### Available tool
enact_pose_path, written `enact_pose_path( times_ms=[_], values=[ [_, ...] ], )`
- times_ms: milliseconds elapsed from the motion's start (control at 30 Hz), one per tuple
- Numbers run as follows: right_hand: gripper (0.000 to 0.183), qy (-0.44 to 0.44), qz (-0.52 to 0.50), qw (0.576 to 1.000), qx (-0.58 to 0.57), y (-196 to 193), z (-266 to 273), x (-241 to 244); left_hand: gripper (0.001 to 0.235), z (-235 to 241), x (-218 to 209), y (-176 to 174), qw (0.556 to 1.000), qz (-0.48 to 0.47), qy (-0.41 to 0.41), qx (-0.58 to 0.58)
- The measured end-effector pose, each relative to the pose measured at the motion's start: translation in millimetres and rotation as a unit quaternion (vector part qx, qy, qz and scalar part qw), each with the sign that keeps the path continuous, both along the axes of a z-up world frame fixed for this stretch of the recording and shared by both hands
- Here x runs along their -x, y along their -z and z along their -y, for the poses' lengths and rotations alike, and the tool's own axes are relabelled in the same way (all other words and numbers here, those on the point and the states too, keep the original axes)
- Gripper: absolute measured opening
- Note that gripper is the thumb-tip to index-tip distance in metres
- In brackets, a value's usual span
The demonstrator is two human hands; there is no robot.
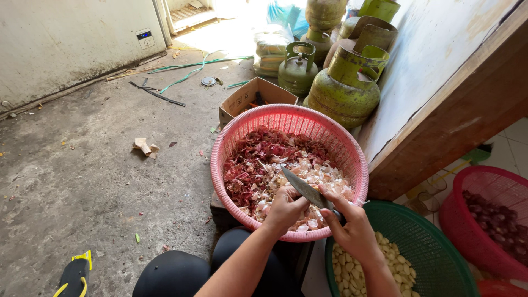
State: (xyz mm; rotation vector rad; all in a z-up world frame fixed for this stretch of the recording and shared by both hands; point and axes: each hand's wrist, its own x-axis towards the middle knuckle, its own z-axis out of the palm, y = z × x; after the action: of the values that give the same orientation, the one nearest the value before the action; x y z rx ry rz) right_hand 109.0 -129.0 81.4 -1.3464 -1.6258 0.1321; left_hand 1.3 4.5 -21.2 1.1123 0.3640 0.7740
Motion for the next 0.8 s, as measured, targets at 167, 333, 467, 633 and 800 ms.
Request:
enact_pose_path(
  times_ms=[167, 333, 467, 633, 800],
  values=[
    [0.038, 0.088, -0.117, 0.980, 0.133, 21.7, -3.3, 0.8, 0.016, 3.0, 2.0, -3.5, 0.999, -0.008, -0.014, -0.049],
    [0.027, 0.087, -0.170, 0.976, 0.101, 45.4, -8.5, -3.6, 0.019, 7.9, 7.3, -13.8, 0.995, -0.022, -0.014, -0.101],
    [0.023, -0.013, -0.335, 0.935, 0.113, 59.2, -6.4, -15.4, 0.023, 1.8, 11.9, -18.3, 0.995, -0.032, 0.033, -0.088],
    [0.024, -0.141, -0.495, 0.849, 0.117, 60.0, 7.7, -30.6, 0.028, -4.1, 13.2, -22.8, 0.991, 0.030, 0.132, -0.009],
    [0.025, -0.193, -0.505, 0.834, 0.111, 55.6, 14.9, -29.9, 0.025, 0.6, 14.3, -22.3, 0.984, 0.103, 0.142, 0.027]
  ],
)
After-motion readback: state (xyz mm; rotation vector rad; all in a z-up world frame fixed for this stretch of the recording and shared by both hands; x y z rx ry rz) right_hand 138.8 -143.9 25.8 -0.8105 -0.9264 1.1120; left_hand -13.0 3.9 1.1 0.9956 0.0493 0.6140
